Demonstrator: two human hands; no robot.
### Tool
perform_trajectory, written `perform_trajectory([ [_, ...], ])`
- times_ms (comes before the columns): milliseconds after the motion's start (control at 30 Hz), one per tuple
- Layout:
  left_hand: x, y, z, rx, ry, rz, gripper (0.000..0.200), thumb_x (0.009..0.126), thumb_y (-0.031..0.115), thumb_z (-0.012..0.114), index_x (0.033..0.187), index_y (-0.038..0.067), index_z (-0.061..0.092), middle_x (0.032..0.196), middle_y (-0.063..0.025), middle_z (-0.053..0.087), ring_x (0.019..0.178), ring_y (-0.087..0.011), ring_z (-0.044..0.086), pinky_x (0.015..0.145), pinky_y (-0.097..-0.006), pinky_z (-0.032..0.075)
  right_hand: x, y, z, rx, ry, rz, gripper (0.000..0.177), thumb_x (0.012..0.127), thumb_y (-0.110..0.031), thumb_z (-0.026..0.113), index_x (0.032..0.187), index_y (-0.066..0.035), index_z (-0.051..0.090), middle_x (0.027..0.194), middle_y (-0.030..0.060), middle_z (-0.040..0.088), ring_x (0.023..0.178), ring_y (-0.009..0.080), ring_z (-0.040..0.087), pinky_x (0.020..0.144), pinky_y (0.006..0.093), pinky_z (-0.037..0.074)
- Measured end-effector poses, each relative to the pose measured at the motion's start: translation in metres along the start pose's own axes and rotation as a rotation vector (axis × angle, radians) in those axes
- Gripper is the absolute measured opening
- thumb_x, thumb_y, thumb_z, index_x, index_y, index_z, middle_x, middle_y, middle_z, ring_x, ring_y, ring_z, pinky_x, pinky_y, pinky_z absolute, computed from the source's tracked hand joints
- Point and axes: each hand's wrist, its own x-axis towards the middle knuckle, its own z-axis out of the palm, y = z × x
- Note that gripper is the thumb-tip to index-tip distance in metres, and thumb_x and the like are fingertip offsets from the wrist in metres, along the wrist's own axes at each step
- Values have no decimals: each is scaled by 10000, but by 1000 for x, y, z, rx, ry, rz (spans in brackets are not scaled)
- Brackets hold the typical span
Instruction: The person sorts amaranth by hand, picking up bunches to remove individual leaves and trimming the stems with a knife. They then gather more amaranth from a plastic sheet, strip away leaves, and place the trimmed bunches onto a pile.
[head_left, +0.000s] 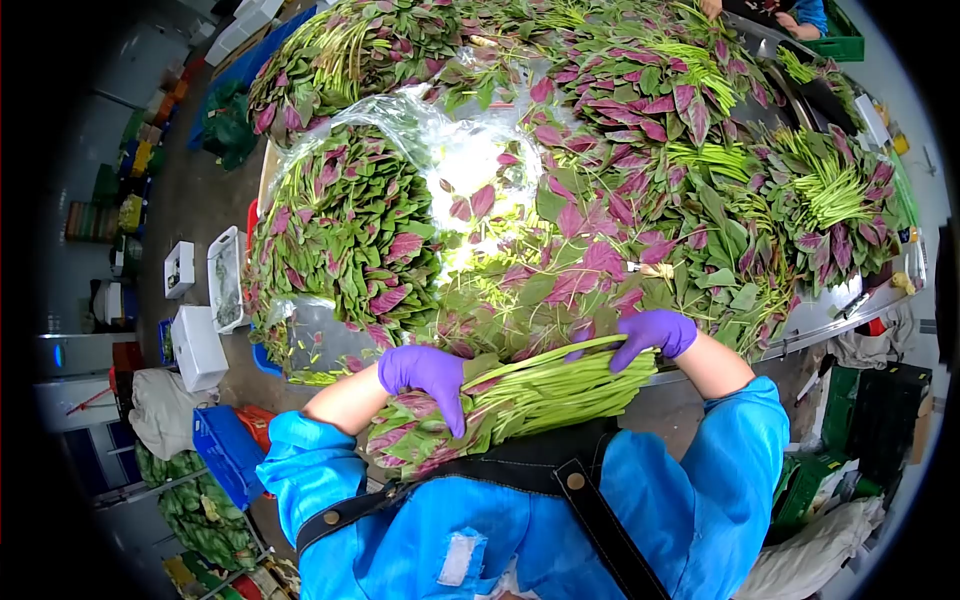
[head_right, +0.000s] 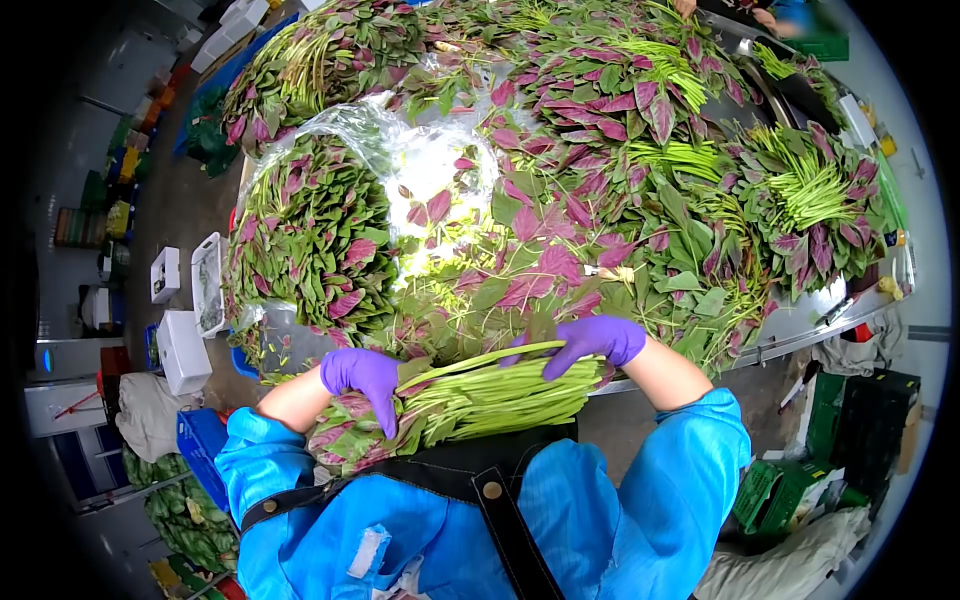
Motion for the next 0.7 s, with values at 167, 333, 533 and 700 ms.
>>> perform_trajectory([
  [167,-7,15,4,-225,2,-259,627,656,67,765,1187,-19,442,963,-72,622,821,-97,553,718,-245,467,-72,15,-25,392,625,-171,462,720,-110,665,1127,48,513,960,78,590,873,166,576,903,295,383],
  [333,-13,-16,7,-80,132,-123,724,640,72,776,1248,-6,390,1036,-73,592,873,-117,555,749,-261,467,-106,-18,-40,-332,827,395,420,705,-237,686,1064,-53,571,786,54,535,675,178,537,831,386,437],
  [533,8,-46,-15,182,-39,-148,345,713,207,726,966,-10,636,852,-61,667,734,-80,594,653,-235,459,-1,-93,26,-1088,645,-154,774,659,-293,745,1288,-37,373,1296,183,405,1201,270,396,975,383,342],
  [700,16,-13,-19,204,-203,-235,775,691,183,758,1304,-4,322,1283,-128,435,1125,-171,412,944,-282,340,53,-9,6,-274,-433,309,851,671,-212,764,1339,-21,273,1273,133,456,1174,183,396,977,320,323],
])
